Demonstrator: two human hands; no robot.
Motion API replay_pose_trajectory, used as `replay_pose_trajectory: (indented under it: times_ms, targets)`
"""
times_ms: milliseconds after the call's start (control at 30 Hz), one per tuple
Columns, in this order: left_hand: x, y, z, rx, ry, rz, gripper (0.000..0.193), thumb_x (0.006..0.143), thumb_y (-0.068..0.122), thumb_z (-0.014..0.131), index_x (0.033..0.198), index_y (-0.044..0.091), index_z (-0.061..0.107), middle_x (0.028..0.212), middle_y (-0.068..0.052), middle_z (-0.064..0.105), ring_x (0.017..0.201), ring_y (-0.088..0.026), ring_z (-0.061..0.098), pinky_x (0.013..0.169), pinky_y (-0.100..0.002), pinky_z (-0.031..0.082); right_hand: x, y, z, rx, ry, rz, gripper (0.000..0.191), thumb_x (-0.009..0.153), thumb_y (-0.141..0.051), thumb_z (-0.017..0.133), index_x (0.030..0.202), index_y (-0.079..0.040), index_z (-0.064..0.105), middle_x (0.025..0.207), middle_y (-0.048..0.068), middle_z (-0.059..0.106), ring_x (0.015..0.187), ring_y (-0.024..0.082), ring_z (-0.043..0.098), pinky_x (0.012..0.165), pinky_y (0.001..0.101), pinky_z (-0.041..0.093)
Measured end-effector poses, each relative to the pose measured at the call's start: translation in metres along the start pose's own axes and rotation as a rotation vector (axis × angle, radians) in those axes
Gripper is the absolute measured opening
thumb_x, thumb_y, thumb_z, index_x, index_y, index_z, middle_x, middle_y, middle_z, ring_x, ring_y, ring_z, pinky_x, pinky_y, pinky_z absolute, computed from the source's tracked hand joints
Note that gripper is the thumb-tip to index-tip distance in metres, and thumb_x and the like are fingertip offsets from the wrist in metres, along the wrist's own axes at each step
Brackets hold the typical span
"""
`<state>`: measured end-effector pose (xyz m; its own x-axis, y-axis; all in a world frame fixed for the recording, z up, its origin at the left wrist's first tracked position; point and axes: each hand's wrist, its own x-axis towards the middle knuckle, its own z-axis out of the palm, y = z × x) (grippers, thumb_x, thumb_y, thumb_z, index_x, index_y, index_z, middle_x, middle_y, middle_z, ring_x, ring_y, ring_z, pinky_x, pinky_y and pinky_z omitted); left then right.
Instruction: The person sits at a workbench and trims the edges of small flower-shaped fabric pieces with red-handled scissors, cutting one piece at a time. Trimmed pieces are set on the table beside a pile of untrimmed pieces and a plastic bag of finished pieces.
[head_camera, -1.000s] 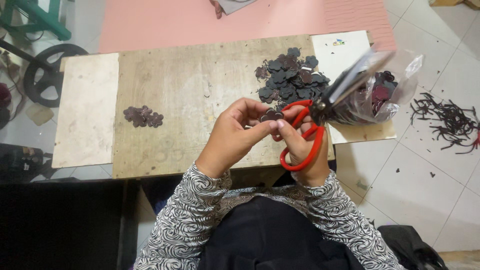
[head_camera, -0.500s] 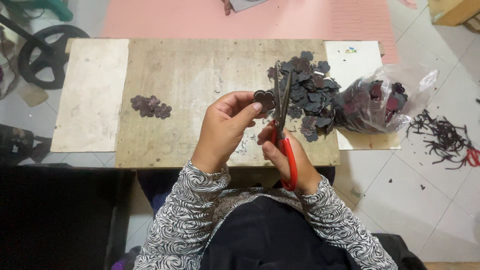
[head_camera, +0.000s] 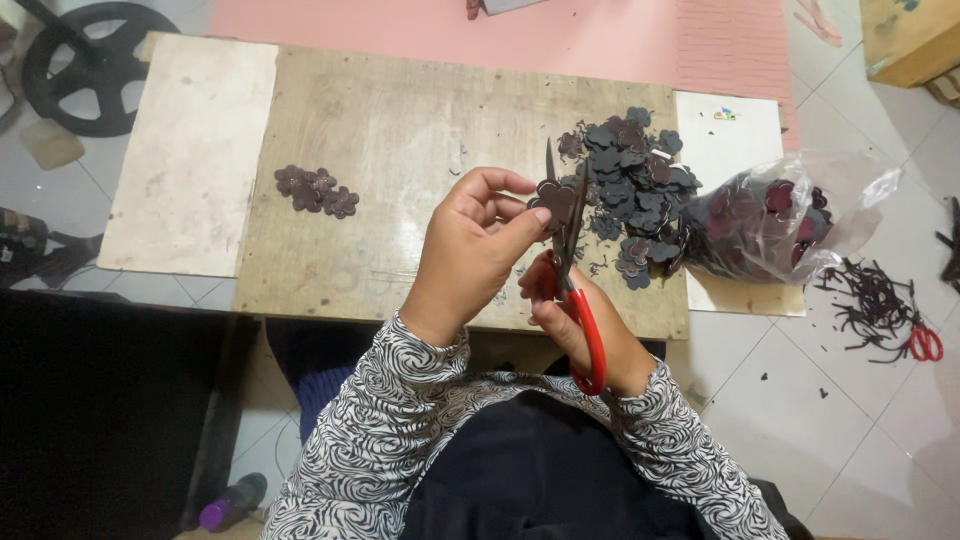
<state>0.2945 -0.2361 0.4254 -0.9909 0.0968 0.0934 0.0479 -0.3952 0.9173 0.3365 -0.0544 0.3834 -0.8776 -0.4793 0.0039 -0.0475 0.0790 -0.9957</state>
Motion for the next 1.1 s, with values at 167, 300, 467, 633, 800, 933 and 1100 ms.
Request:
replay_pose_trajectory:
  times_ms: [167, 300, 467, 633, 800, 933, 1100]
  targets:
    - [0.002, 0.005, -0.01, 0.066, -0.005, -0.02, 0.02, 0.096, 0.003, 0.07, 0.113, -0.003, 0.062, 0.1, -0.005, 0.071, 0.085, -0.008, 0.069, 0.076, -0.023, 0.058, 0.006, -0.004, 0.0, -0.022, -0.028, 0.021, 0.07, 0.096, -0.064, 0.058, 0.127, -0.001, 0.053, 0.112, 0.008, 0.057, 0.103, 0.016, 0.057, 0.088, 0.0313, 0.053]
    - [0.003, 0.01, -0.011, 0.185, -0.037, 0.028, 0.022, 0.096, 0.001, 0.07, 0.117, -0.003, 0.067, 0.099, -0.005, 0.069, 0.084, -0.006, 0.063, 0.076, -0.02, 0.055, 0.007, -0.006, -0.002, -0.031, -0.047, 0.012, 0.075, 0.094, -0.069, 0.057, 0.127, -0.001, 0.053, 0.112, 0.008, 0.058, 0.104, 0.015, 0.058, 0.087, 0.0301, 0.054]
    - [0.004, 0.014, -0.007, 0.103, -0.062, -0.019, 0.035, 0.092, -0.002, 0.071, 0.124, -0.002, 0.059, 0.099, -0.003, 0.065, 0.086, -0.006, 0.064, 0.075, -0.02, 0.056, 0.005, -0.008, -0.009, 0.01, -0.076, 0.018, 0.08, 0.093, -0.07, 0.058, 0.13, 0.0, 0.052, 0.113, 0.009, 0.057, 0.099, 0.015, 0.056, 0.085, 0.0294, 0.052]
    - [0.004, 0.021, -0.005, 0.1, -0.053, -0.101, 0.045, 0.089, -0.001, 0.072, 0.129, -0.003, 0.053, 0.097, -0.007, 0.068, 0.085, -0.009, 0.068, 0.073, -0.021, 0.056, 0.0, -0.014, -0.018, -0.05, -0.108, -0.032, 0.077, 0.095, -0.069, 0.057, 0.131, -0.001, 0.05, 0.113, 0.007, 0.058, 0.103, 0.014, 0.056, 0.086, 0.0292, 0.051]
    - [0.002, 0.024, -0.002, 0.076, -0.061, -0.094, 0.042, 0.09, 0.0, 0.071, 0.128, -0.004, 0.053, 0.097, -0.008, 0.069, 0.089, -0.011, 0.071, 0.079, -0.022, 0.06, -0.002, -0.02, -0.025, -0.142, -0.139, 0.009, 0.07, 0.096, -0.068, 0.055, 0.12, -0.002, 0.056, 0.106, 0.006, 0.059, 0.093, 0.014, 0.055, 0.084, 0.0288, 0.049]
    - [0.004, 0.023, -0.002, 0.108, -0.049, -0.106, 0.039, 0.089, 0.0, 0.073, 0.122, -0.003, 0.053, 0.095, -0.009, 0.07, 0.086, -0.012, 0.071, 0.076, -0.023, 0.059, -0.001, -0.02, -0.028, -0.173, -0.155, -0.01, 0.071, 0.096, -0.069, 0.054, 0.121, -0.002, 0.056, 0.106, 0.005, 0.06, 0.095, 0.014, 0.057, 0.086, 0.0285, 0.05]
    - [0.005, 0.025, -0.004, 0.144, -0.05, -0.112, 0.036, 0.088, 0.001, 0.074, 0.116, -0.002, 0.051, 0.093, -0.011, 0.07, 0.085, -0.012, 0.072, 0.075, -0.023, 0.06, 0.0, -0.019, -0.029, -0.129, -0.17, -0.004, 0.077, 0.095, -0.072, 0.053, 0.125, -0.002, 0.055, 0.109, 0.006, 0.061, 0.099, 0.014, 0.059, 0.088, 0.0286, 0.051]
